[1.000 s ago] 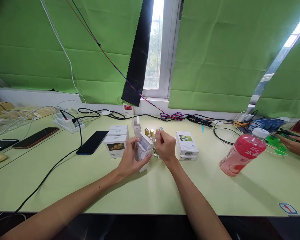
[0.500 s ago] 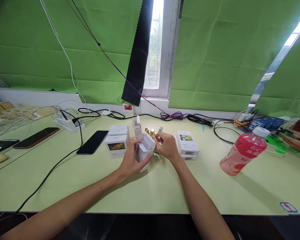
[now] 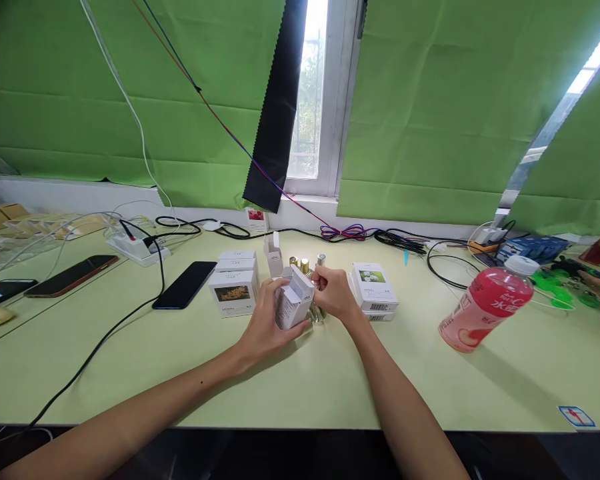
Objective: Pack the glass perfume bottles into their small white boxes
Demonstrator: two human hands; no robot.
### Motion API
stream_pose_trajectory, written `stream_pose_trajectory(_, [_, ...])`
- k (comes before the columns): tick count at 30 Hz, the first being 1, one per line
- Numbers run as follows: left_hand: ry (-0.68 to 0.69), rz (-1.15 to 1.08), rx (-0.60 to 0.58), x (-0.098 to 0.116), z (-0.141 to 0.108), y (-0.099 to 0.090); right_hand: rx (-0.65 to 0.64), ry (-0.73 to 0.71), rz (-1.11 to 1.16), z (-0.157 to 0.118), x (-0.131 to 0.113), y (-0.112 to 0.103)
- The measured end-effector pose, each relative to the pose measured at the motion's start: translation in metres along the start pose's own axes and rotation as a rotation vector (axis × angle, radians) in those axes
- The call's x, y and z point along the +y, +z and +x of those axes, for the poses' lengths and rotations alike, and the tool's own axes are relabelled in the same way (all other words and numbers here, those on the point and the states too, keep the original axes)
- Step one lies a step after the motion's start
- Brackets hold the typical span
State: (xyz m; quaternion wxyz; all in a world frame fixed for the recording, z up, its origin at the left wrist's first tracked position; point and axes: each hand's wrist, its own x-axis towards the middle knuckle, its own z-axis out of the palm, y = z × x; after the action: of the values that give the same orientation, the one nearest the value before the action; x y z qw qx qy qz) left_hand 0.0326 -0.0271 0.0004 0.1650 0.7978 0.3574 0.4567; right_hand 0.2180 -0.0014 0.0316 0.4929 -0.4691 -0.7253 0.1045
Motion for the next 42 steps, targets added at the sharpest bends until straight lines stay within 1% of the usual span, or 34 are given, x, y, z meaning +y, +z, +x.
stream_pose_trajectory(6, [-0.014, -0.025, -0.001, 0.004, -0.002, -0.001, 0.014, -0.023, -0.005, 0.001, 0.004, 0.002])
stream_pose_trajectory(10, [-0.065, -0.001, -0.02, 0.004, -0.005, -0.006, 0.071, -0.03, -0.122, 0.001, 0.006, 0.004])
stream_pose_trajectory(12, [-0.046, 0.025, -0.023, 0.003, -0.006, -0.007, 0.111, -0.033, -0.189, 0.0, 0.008, 0.004])
stream_pose_trajectory(18, [0.135, 0.029, 0.006, 0.005, -0.01, -0.009, 0.173, -0.039, -0.305, -0.001, 0.014, 0.003])
stream_pose_trajectory(20, [0.223, 0.012, -0.011, 0.009, -0.011, -0.011, 0.182, -0.028, -0.313, 0.0, 0.015, 0.004])
stream_pose_trajectory(22, [0.363, -0.022, -0.087, 0.012, -0.011, -0.014, 0.195, -0.011, -0.317, 0.0, 0.015, 0.005])
stream_pose_trajectory(24, [0.499, -0.053, -0.194, 0.015, -0.009, -0.016, 0.208, 0.008, -0.323, 0.0, 0.013, 0.006])
stream_pose_trajectory(26, [0.576, -0.067, -0.277, 0.016, -0.008, -0.017, 0.21, 0.033, -0.324, 0.001, 0.012, 0.006])
stream_pose_trajectory(27, [0.594, -0.07, -0.294, 0.015, -0.008, -0.017, 0.206, 0.046, -0.32, 0.001, 0.011, 0.005])
stream_pose_trajectory(31, [0.585, -0.075, -0.265, 0.011, -0.008, -0.017, 0.153, 0.086, -0.259, 0.002, 0.01, 0.004])
stream_pose_trajectory(37, [0.46, -0.059, -0.141, 0.003, -0.008, -0.016, 0.032, 0.077, -0.155, 0.003, 0.01, 0.001])
stream_pose_trajectory(42, [0.417, -0.023, -0.075, 0.005, -0.004, -0.019, -0.04, 0.1, -0.096, 0.004, 0.011, -0.001])
